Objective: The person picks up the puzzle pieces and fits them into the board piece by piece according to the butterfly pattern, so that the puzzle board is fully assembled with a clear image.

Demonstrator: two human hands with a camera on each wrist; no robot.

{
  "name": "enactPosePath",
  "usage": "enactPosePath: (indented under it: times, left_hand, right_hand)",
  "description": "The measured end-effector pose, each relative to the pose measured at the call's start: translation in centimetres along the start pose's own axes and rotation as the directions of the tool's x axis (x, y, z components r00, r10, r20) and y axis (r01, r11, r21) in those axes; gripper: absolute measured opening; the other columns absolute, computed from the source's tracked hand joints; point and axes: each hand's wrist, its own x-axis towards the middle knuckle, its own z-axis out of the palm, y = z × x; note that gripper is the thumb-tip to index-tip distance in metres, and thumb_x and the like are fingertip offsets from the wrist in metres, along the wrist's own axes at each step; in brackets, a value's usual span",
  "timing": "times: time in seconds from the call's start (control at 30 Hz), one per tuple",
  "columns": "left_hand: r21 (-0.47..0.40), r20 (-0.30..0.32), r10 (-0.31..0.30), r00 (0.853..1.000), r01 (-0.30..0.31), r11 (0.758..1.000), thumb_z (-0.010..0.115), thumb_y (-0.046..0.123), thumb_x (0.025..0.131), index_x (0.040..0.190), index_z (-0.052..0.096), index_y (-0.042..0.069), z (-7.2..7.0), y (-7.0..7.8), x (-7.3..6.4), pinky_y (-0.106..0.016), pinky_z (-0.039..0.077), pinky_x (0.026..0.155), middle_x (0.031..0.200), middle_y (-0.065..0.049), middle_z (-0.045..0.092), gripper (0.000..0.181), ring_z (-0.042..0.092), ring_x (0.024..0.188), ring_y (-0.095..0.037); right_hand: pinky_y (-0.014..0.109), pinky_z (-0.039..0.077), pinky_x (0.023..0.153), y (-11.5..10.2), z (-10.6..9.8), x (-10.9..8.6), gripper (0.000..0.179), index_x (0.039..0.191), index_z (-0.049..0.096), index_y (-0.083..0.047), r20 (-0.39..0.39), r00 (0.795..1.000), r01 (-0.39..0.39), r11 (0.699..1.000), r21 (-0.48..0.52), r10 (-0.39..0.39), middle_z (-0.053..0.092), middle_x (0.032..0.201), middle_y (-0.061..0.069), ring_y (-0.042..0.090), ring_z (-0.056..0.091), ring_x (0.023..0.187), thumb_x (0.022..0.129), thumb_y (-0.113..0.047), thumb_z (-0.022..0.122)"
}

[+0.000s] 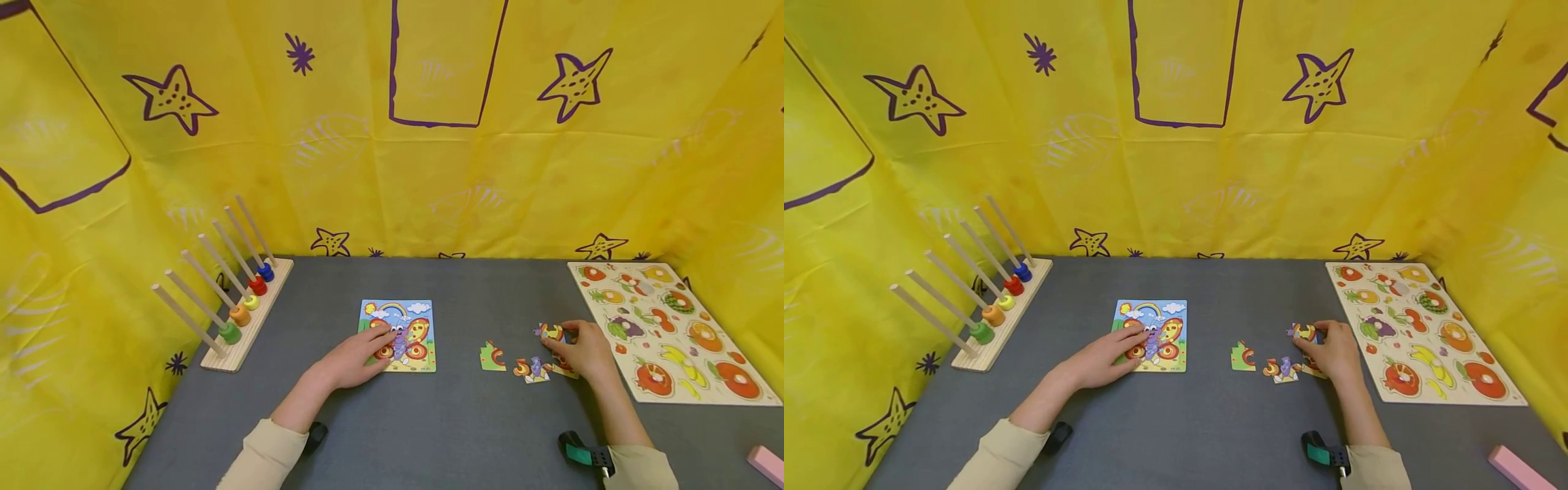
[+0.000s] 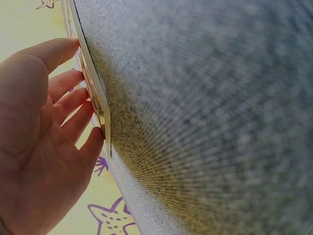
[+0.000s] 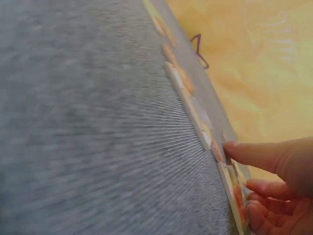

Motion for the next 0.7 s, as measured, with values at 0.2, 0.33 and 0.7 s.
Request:
enactPosePath:
  times: [0.2,0.33,0.7]
  left_hand:
    - [-0.001,0.002,-0.002,1.000,0.002,1.000,0.058,0.029,0.098,0.146,0.046,0.008,0.0,-0.1,0.0,-0.048,0.034,0.109,0.151,-0.013,0.039,0.053,0.037,0.137,-0.031]
    - [0.000,-0.001,0.000,1.000,0.000,1.000,0.058,0.028,0.098,0.146,0.046,0.008,0.0,-0.1,0.0,-0.048,0.034,0.109,0.151,-0.013,0.039,0.054,0.038,0.137,-0.031]
    - [0.016,-0.011,0.010,1.000,-0.010,1.000,0.058,0.028,0.098,0.146,0.045,0.008,0.1,-0.2,0.0,-0.047,0.034,0.108,0.151,-0.013,0.040,0.054,0.038,0.137,-0.030]
  right_hand:
    - [0.032,0.043,0.063,-0.6,0.4,0.1,0.054,0.116,0.049,0.008,-0.069,0.997,-0.036,0.996,0.087,0.042,0.062,0.104,0.027,0.025,0.059,0.079,0.084,-0.026,0.078]
    - [0.026,0.042,0.059,-1.3,1.1,0.3,0.034,0.111,0.057,0.000,-0.187,0.982,0.005,0.991,0.132,0.020,0.071,0.096,0.019,0.010,0.059,0.069,0.091,-0.024,0.071]
    - [0.023,0.045,0.065,-6.5,5.1,0.9,0.032,0.113,0.067,-0.012,-0.041,0.999,-0.018,0.935,0.354,0.035,0.075,0.094,0.004,0.010,0.068,0.074,0.091,-0.035,0.070]
